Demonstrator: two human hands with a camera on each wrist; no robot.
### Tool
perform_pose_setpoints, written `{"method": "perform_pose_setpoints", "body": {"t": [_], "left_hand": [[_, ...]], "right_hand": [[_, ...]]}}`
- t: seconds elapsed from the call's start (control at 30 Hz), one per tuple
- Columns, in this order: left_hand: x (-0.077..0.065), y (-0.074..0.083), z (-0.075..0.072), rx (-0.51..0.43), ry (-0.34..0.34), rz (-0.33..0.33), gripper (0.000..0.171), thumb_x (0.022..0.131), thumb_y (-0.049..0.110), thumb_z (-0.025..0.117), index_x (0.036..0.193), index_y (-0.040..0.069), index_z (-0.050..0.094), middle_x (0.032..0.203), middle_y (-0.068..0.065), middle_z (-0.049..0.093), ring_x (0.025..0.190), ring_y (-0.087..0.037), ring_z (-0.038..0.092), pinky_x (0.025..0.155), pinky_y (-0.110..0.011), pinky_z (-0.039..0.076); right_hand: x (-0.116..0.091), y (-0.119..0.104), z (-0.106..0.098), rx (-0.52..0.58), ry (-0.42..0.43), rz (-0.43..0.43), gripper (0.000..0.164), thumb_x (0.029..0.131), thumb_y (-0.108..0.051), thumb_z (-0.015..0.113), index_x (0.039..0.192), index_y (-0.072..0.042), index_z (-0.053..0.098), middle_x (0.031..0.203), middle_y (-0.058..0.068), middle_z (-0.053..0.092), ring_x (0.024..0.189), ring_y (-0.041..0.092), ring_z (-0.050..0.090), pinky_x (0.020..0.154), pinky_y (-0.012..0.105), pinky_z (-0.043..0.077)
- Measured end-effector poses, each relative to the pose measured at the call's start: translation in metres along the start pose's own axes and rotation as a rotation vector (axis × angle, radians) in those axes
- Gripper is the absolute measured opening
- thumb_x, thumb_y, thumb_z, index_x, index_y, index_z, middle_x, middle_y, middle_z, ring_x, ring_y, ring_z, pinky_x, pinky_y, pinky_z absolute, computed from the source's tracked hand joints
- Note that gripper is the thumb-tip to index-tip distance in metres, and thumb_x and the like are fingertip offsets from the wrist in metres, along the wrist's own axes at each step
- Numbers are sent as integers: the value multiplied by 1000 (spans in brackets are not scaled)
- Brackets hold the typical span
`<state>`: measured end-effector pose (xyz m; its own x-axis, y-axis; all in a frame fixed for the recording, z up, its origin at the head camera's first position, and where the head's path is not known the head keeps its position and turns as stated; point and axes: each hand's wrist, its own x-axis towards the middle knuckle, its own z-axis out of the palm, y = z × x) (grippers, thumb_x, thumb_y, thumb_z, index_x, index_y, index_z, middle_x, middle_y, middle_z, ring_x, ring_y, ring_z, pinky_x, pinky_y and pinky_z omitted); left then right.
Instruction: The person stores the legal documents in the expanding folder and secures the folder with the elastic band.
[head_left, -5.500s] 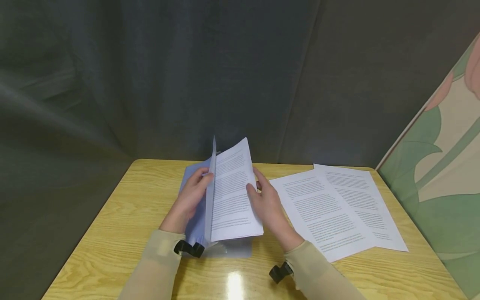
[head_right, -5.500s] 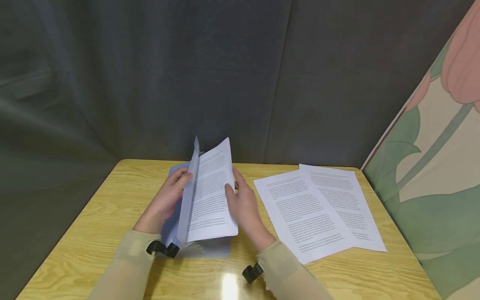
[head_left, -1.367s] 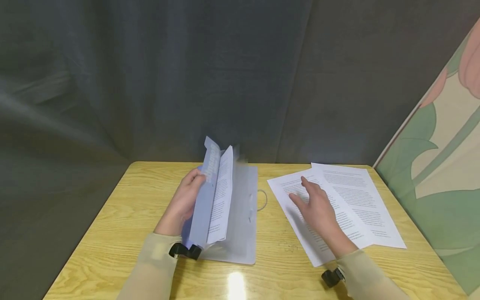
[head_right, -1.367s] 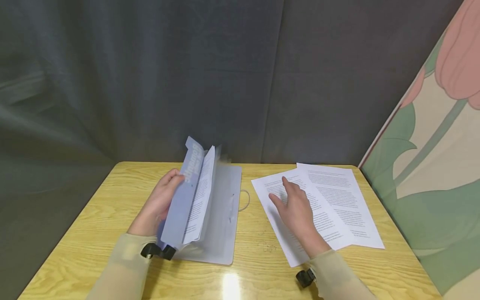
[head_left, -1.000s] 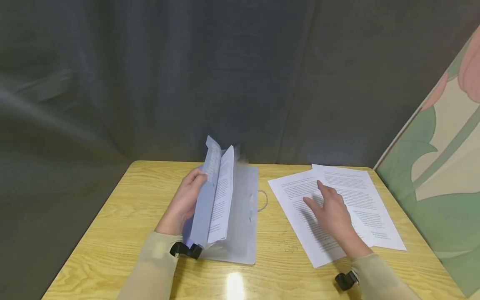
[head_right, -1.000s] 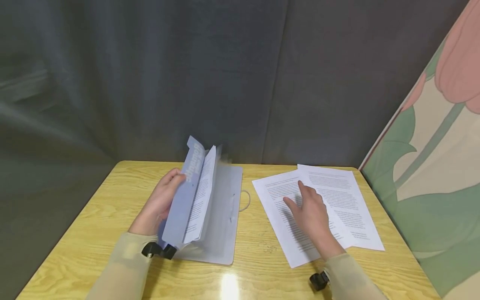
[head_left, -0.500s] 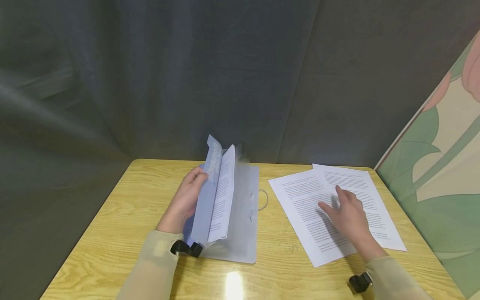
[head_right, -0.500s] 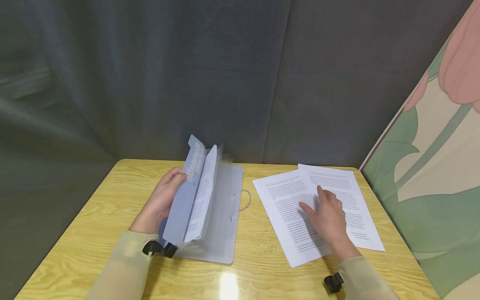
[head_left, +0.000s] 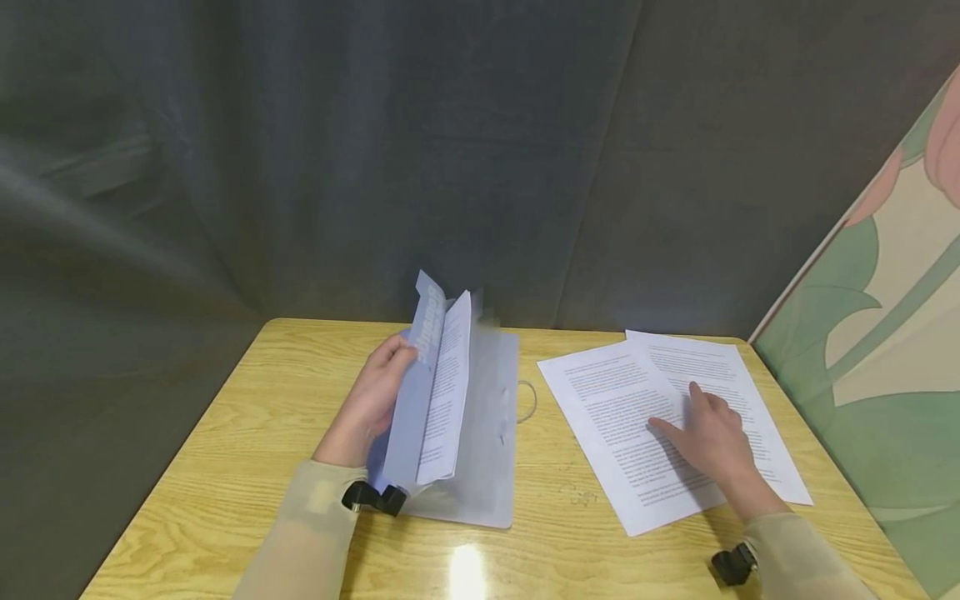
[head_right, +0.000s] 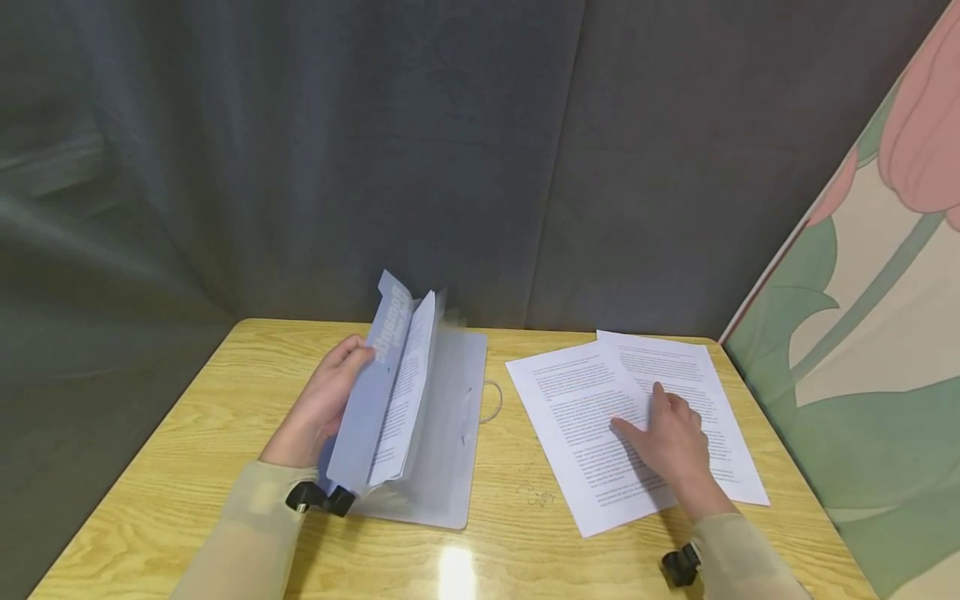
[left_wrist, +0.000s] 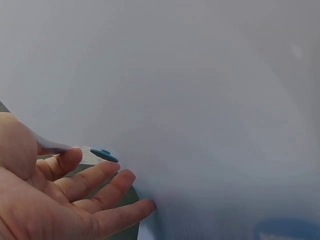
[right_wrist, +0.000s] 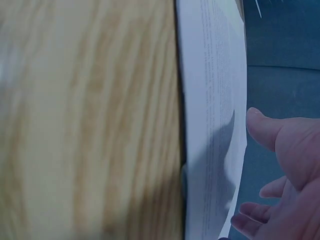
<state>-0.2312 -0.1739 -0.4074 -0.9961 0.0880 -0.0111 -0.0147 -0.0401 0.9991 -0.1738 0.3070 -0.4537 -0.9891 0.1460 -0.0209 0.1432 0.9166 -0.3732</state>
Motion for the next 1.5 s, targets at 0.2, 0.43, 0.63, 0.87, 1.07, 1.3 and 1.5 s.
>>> {"method": "perform_pose_setpoints", "body": {"t": [0.2,0.43,0.63,0.87,1.07,1.3,1.5], "left_hand": [[0,1,0,5,-13,-7,19,114,18,46,116,2,56,144,-19,57,120,-33,56,90,-41,48],[0,1,0,14,-15,-10,19,114,18,46,116,2,56,147,-19,56,123,-34,55,91,-42,47],[1,0,0,11,-14,-12,20,113,18,46,118,2,57,149,-19,55,124,-35,55,92,-42,48],[1,0,-1,12,-12,-14,21,113,18,46,119,1,57,150,-19,54,125,-35,54,92,-43,47],[0,0,-1,12,-20,-14,24,113,18,46,126,2,58,152,-19,54,127,-36,54,94,-44,47],[0,0,0,6,-9,-13,18,113,18,48,117,3,56,142,-19,57,119,-35,56,89,-43,48],[-1,0,0,-4,-11,-11,15,113,18,48,112,4,54,132,-19,57,112,-32,57,85,-41,48]], "right_hand": [[0,5,2,-5,-33,23,113,100,-50,78,164,20,16,155,54,25,140,76,27,109,82,34],[-1,6,3,-19,-32,20,113,98,-48,80,163,21,19,154,54,30,137,77,31,108,82,35],[-2,5,3,-13,-34,26,112,97,-46,80,163,21,19,154,53,30,138,76,31,109,82,34],[0,4,3,-4,-35,27,112,96,-44,82,163,20,19,154,53,31,138,75,32,107,82,35],[4,4,3,24,-53,32,115,94,-42,85,164,19,18,152,54,30,136,75,33,106,81,37],[6,1,0,50,-76,45,115,94,-37,87,165,17,14,152,55,25,138,71,35,105,80,39],[8,3,-1,48,-100,32,116,95,-37,86,166,17,12,155,53,26,141,70,34,108,80,38]]}}
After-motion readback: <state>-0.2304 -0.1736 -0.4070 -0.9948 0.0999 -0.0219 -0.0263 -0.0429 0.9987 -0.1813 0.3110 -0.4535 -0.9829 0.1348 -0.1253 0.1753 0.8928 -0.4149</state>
